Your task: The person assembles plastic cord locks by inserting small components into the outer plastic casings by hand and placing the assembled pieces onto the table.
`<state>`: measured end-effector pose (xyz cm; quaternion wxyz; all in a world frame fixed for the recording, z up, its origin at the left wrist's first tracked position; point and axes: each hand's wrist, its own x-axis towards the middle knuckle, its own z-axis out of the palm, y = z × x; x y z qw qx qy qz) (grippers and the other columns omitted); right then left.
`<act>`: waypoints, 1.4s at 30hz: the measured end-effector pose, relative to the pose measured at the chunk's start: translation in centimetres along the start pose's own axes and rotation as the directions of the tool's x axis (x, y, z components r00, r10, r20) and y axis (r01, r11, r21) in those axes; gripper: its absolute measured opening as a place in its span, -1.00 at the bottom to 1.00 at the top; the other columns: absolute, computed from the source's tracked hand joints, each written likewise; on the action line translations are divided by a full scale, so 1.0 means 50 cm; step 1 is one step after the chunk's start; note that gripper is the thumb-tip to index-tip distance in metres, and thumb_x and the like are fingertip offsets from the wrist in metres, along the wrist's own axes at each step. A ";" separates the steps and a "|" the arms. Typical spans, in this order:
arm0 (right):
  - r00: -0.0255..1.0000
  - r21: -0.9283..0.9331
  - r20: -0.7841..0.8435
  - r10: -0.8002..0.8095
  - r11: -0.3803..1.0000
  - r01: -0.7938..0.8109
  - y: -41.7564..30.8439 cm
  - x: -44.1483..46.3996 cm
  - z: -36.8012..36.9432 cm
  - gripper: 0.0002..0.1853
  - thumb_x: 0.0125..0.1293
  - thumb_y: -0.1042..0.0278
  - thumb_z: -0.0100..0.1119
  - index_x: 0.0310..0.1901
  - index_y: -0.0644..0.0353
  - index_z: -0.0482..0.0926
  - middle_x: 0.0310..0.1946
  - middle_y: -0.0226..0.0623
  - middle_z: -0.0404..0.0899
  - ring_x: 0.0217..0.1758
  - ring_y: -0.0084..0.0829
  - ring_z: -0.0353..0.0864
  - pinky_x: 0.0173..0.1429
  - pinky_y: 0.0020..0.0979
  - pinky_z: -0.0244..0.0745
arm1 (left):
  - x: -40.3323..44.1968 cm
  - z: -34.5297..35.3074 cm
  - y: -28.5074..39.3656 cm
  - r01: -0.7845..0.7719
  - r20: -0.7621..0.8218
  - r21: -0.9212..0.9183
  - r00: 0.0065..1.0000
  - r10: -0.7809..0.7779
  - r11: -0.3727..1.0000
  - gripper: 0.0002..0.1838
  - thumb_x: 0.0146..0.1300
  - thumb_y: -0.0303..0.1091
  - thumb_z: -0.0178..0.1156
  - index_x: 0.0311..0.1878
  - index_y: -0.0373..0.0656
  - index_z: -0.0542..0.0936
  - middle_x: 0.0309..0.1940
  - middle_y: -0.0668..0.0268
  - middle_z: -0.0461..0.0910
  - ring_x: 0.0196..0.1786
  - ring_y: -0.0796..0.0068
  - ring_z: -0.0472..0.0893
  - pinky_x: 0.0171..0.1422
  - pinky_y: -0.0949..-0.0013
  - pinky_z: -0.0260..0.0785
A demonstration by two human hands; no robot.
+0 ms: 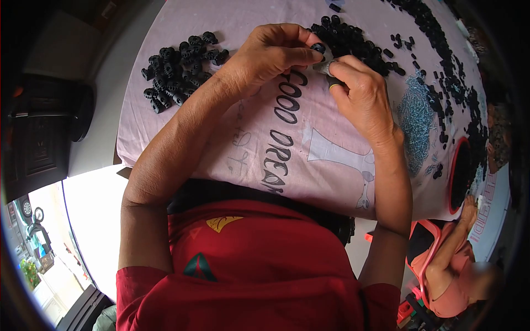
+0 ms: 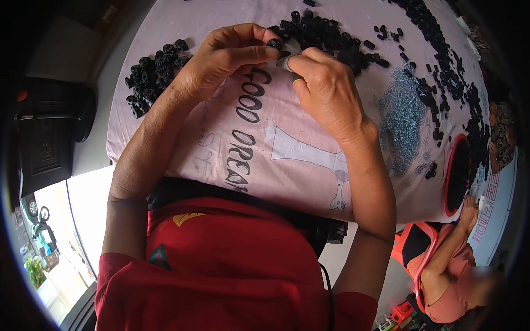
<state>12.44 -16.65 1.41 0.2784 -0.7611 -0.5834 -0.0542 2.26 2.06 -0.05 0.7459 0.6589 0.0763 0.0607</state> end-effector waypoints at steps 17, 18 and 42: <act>0.883 0.829 0.141 0.448 0.433 -0.352 0.032 0.002 -0.030 -0.75 0.42 0.55 0.07 0.05 0.27 0.66 -0.11 -0.27 0.74 -0.22 -0.63 0.68 -0.20 -0.61 0.55 | -0.005 0.012 -0.008 -0.007 0.068 0.066 0.998 0.003 0.998 -0.75 0.31 -0.37 0.36 0.03 -0.17 0.65 -0.22 0.47 0.66 -0.19 0.76 0.57 -0.02 0.59 0.45; 0.883 0.845 0.155 0.443 0.403 -0.350 0.030 0.001 -0.031 -0.76 0.43 0.54 0.08 0.05 0.27 0.66 -0.11 -0.26 0.74 -0.22 -0.62 0.69 -0.20 -0.60 0.55 | -0.005 0.013 -0.010 -0.018 0.080 0.063 0.997 0.013 0.998 -0.74 0.31 -0.37 0.36 0.03 -0.17 0.65 -0.23 0.47 0.66 -0.20 0.76 0.57 -0.03 0.59 0.44; 0.919 0.691 -0.042 0.392 0.676 -0.256 0.008 -0.003 -0.031 -0.72 0.32 0.66 0.10 0.01 0.32 0.68 -0.18 -0.29 0.76 -0.18 -0.60 0.73 -0.19 -0.62 0.59 | -0.008 0.018 -0.014 0.022 0.039 0.068 0.999 -0.025 0.997 -0.72 0.30 -0.32 0.38 0.04 -0.18 0.69 -0.20 0.43 0.70 -0.21 0.72 0.60 0.01 0.59 0.47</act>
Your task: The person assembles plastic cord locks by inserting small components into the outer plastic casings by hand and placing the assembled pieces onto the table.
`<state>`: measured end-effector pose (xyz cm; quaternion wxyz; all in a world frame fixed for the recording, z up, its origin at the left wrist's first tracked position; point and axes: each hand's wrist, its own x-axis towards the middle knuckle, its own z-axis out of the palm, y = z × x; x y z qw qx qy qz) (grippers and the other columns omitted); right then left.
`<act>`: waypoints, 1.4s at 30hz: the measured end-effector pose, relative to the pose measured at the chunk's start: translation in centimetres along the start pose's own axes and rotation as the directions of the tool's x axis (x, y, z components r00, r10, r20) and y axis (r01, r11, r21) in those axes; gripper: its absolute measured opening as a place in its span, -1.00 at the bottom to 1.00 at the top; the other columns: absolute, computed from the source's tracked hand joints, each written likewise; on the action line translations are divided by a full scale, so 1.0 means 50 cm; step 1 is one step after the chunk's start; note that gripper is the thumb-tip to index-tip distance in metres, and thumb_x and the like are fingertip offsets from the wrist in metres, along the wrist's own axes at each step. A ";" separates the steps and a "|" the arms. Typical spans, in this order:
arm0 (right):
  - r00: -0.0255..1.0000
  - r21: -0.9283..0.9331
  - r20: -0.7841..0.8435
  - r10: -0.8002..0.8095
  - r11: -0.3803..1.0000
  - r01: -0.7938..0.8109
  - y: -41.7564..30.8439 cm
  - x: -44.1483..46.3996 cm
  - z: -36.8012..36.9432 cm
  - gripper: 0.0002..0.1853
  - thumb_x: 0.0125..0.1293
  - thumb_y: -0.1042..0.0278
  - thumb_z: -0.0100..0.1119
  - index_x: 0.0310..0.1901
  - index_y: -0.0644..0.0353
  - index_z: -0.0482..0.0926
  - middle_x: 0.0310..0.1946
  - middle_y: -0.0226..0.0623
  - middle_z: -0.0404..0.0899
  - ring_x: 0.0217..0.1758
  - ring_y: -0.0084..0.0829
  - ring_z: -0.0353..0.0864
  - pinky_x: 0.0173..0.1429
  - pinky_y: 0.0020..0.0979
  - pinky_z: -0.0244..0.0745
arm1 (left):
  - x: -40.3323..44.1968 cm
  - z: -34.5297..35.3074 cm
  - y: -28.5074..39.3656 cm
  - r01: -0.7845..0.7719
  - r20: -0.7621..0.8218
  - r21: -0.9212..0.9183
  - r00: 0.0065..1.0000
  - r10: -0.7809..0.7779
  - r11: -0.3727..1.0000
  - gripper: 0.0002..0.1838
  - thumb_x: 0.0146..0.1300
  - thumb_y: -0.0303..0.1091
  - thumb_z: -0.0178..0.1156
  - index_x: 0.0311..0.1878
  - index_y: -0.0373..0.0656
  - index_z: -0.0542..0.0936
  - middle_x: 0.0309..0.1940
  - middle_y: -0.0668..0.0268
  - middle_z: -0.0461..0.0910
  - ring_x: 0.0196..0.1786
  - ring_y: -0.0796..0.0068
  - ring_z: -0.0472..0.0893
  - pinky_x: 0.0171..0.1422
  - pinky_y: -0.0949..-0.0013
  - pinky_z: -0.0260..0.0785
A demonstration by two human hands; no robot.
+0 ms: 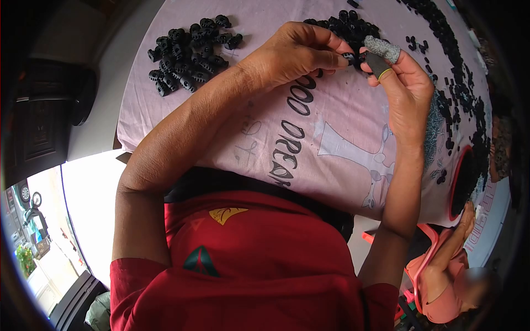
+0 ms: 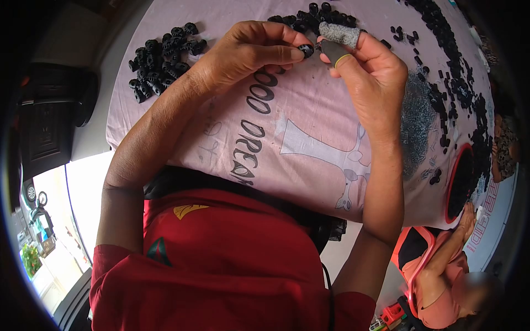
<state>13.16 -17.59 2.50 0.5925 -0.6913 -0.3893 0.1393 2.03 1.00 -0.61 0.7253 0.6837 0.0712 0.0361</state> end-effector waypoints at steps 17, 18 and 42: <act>0.999 -0.065 0.048 0.019 0.998 -0.016 0.011 0.002 -0.008 -0.74 0.32 0.62 0.14 0.00 0.31 0.70 -0.28 -0.40 0.72 -0.26 -0.71 0.63 -0.17 -0.64 0.54 | -0.001 -0.003 0.006 -0.010 0.045 -0.053 0.999 0.013 0.999 -0.72 0.38 -0.31 0.28 0.09 -0.18 0.67 -0.24 0.47 0.68 -0.22 0.74 0.59 -0.07 0.65 0.43; 0.998 -0.053 0.051 0.028 0.998 -0.025 0.010 0.002 -0.009 -0.74 0.32 0.61 0.14 0.00 0.30 0.70 -0.28 -0.39 0.72 -0.28 -0.71 0.63 -0.18 -0.64 0.53 | -0.001 -0.004 0.006 -0.006 0.047 -0.065 0.999 0.009 0.998 -0.72 0.39 -0.31 0.27 0.09 -0.18 0.66 -0.24 0.47 0.68 -0.21 0.73 0.59 -0.08 0.64 0.43; 0.992 -0.007 0.018 -0.126 0.992 0.126 -0.014 -0.010 0.003 -0.71 0.28 0.69 0.18 0.03 0.39 0.65 -0.20 -0.37 0.72 -0.13 -0.65 0.66 0.03 -0.58 0.56 | 0.002 0.001 -0.006 0.090 0.174 -0.437 0.985 -0.014 0.895 -0.75 0.43 -0.39 0.22 0.12 -0.20 0.60 -0.14 0.35 0.68 -0.17 0.69 0.60 -0.11 0.63 0.46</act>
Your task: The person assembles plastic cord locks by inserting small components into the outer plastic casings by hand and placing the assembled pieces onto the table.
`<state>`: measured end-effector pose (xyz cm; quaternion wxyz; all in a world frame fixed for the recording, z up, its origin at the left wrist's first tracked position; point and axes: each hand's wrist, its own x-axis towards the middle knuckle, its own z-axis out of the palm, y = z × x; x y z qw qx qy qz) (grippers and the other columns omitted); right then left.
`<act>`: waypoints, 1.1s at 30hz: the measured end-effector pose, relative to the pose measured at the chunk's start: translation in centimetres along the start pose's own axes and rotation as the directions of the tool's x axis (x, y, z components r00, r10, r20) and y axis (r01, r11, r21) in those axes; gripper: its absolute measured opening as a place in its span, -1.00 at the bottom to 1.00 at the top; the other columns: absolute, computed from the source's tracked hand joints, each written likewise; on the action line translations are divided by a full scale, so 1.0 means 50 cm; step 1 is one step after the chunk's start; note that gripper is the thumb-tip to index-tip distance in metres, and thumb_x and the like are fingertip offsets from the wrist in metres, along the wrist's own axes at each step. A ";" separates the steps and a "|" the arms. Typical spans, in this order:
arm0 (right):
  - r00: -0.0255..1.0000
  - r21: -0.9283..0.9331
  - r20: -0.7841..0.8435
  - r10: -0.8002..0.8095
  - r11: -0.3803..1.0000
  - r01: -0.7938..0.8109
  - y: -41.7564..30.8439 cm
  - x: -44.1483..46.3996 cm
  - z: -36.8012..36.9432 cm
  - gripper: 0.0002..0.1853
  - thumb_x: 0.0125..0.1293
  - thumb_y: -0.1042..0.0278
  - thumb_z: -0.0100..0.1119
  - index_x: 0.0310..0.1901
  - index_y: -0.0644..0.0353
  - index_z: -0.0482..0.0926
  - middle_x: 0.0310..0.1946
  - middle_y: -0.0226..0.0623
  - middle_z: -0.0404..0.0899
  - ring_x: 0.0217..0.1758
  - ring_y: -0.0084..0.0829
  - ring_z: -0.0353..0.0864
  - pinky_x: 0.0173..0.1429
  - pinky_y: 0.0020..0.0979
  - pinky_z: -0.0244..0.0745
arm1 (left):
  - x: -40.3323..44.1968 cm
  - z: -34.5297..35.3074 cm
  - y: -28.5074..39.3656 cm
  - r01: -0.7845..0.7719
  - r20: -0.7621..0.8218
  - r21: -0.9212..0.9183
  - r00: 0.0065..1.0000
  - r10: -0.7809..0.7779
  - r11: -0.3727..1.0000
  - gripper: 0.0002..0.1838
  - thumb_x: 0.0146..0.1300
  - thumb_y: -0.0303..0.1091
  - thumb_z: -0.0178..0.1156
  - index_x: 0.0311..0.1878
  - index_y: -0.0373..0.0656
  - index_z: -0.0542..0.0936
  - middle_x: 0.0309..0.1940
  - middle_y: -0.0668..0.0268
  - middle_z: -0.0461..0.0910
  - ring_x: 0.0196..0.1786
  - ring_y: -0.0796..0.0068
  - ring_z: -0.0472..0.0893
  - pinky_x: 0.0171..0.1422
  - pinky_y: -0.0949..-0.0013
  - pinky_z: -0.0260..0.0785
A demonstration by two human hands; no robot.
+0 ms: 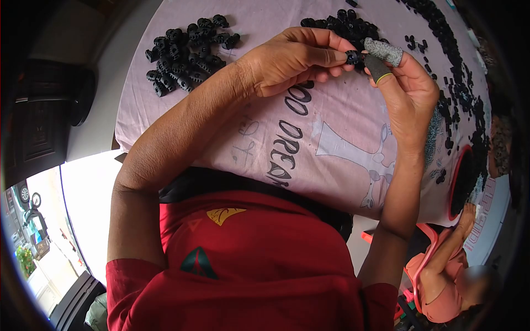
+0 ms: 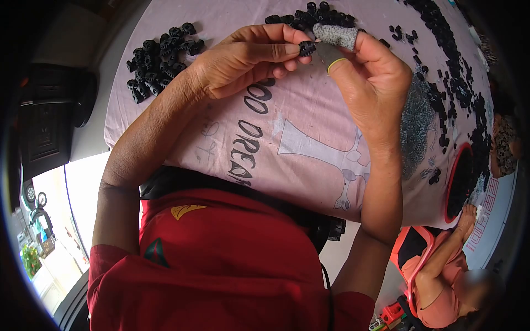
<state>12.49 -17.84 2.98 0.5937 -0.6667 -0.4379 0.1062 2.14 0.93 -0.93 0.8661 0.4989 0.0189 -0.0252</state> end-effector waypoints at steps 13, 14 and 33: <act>0.999 -0.038 0.021 0.050 0.998 -0.049 0.013 0.002 0.004 -0.67 0.20 0.73 0.15 0.00 0.38 0.68 -0.18 -0.38 0.72 -0.12 -0.66 0.65 0.05 -0.58 0.56 | -0.008 0.020 0.002 -0.084 -0.126 0.382 0.982 0.142 0.920 -0.79 0.36 -0.27 0.31 -0.05 -0.15 0.67 -0.35 0.52 0.59 -0.29 0.76 0.51 -0.12 0.62 0.37; 0.998 -0.031 0.017 0.056 0.998 -0.055 0.014 0.002 0.007 -0.67 0.19 0.73 0.15 0.00 0.38 0.68 -0.17 -0.38 0.72 -0.12 -0.66 0.65 0.05 -0.57 0.56 | -0.009 0.022 0.001 -0.091 -0.131 0.409 0.979 0.157 0.908 -0.80 0.36 -0.27 0.31 -0.05 -0.15 0.67 -0.36 0.53 0.58 -0.30 0.76 0.51 -0.14 0.63 0.37; 0.990 0.008 0.054 0.127 0.992 -0.128 0.021 0.003 0.013 -0.72 0.15 0.71 0.16 -0.09 0.34 0.69 -0.24 -0.43 0.71 -0.19 -0.71 0.63 -0.05 -0.62 0.55 | -0.010 0.035 -0.022 -0.140 -0.176 0.556 0.943 0.281 0.819 -0.82 0.35 -0.31 0.30 -0.10 -0.20 0.66 -0.38 0.51 0.57 -0.35 0.78 0.47 -0.26 0.62 0.32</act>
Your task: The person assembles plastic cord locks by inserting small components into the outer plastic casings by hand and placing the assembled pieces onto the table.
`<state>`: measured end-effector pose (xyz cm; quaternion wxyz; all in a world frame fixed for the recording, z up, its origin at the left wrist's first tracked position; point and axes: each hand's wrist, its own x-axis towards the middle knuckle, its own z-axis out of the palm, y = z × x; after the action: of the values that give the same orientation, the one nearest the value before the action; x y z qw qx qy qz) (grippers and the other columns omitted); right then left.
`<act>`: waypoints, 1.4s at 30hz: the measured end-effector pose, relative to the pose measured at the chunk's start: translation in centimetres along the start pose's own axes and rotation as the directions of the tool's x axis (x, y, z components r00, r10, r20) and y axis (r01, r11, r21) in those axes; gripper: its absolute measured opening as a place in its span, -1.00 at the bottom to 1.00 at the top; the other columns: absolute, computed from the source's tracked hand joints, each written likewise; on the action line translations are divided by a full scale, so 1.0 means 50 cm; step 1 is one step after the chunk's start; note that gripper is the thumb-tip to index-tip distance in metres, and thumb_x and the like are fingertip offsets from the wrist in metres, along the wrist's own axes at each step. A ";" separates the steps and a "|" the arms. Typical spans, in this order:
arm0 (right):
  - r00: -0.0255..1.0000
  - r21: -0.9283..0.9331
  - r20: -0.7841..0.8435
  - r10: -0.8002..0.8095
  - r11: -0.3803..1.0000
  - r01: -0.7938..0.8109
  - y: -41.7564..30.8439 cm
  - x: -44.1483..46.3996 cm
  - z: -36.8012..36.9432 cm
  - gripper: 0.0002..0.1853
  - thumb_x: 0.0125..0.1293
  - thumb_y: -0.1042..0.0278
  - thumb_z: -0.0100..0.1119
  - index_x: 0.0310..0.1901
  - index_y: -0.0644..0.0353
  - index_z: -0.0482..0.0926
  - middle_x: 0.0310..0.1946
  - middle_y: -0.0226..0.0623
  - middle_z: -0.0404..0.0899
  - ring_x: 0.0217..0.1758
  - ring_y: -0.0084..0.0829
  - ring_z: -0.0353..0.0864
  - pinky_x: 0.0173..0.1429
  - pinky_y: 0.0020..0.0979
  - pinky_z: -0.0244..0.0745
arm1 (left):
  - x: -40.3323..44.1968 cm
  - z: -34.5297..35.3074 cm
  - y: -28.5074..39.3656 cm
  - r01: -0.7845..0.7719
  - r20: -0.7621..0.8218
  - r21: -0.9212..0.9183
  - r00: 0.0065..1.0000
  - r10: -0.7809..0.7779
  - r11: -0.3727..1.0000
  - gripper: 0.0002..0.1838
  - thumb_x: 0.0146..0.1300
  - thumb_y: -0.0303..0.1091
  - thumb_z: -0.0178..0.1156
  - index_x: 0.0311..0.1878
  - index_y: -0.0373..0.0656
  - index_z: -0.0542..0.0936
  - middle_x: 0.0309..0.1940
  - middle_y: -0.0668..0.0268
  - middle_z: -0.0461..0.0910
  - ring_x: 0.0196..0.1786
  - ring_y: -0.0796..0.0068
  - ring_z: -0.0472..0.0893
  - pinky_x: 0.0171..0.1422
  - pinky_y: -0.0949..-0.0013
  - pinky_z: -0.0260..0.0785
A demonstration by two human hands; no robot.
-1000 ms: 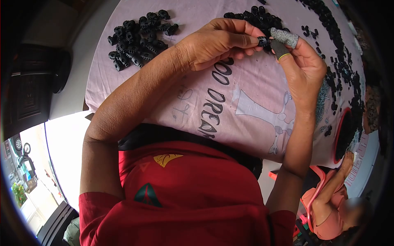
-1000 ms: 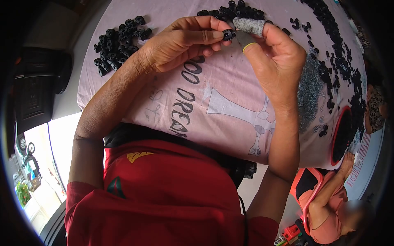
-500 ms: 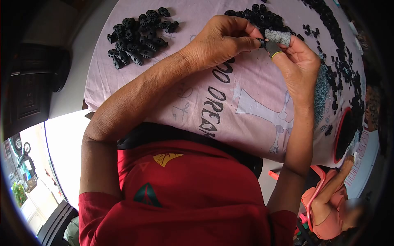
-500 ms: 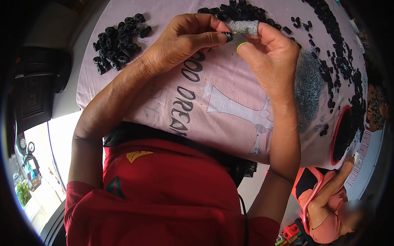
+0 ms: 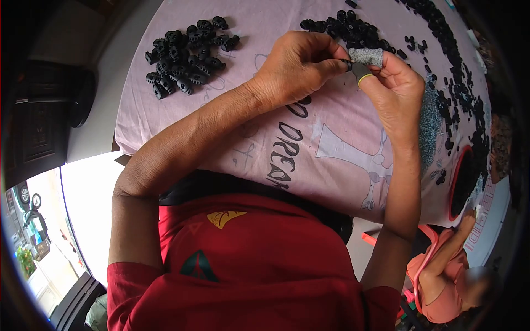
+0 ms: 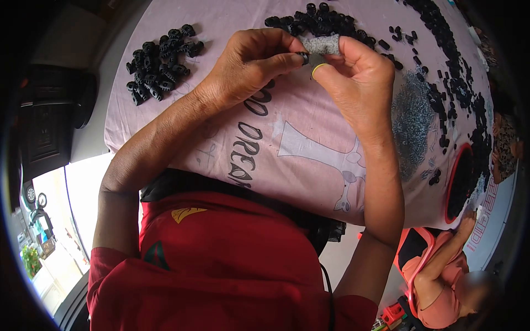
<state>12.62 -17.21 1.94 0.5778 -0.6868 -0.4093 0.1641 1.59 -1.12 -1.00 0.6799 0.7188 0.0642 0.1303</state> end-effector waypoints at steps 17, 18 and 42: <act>0.974 -0.252 -0.042 -0.223 0.946 0.206 0.004 -0.002 -0.006 -0.66 0.19 0.59 0.33 0.04 0.31 0.68 -0.23 -0.32 0.74 -0.19 -0.61 0.68 -0.13 -0.55 0.59 | 0.008 -0.012 0.016 0.260 0.125 -0.337 0.965 -0.230 0.905 -0.75 0.36 -0.23 0.33 -0.01 -0.17 0.67 -0.24 0.43 0.69 -0.23 0.69 0.62 -0.15 0.59 0.43; 0.977 -0.237 -0.033 -0.210 0.951 0.197 0.001 -0.001 -0.007 -0.64 0.18 0.57 0.35 0.05 0.31 0.67 -0.22 -0.31 0.73 -0.18 -0.61 0.68 -0.13 -0.55 0.59 | 0.008 -0.013 0.016 0.270 0.128 -0.341 0.962 -0.241 0.900 -0.75 0.36 -0.24 0.32 -0.01 -0.17 0.67 -0.24 0.42 0.69 -0.24 0.69 0.62 -0.16 0.60 0.43; 0.875 -0.654 0.175 -0.451 0.611 0.446 0.000 0.002 0.006 -0.64 -0.07 0.51 0.50 -0.16 0.29 0.65 -0.28 -0.22 0.64 -0.22 -0.22 0.65 -0.10 -0.30 0.59 | 0.006 -0.009 0.018 0.309 0.150 -0.224 0.948 -0.281 0.924 -0.73 0.40 -0.34 0.25 0.04 -0.30 0.68 -0.21 0.21 0.74 -0.26 0.55 0.74 -0.18 0.55 0.61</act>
<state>12.48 -16.95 1.88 0.3115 -0.7246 -0.5965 -0.1485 1.68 -0.67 -0.07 0.7778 0.6176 0.1161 -0.0083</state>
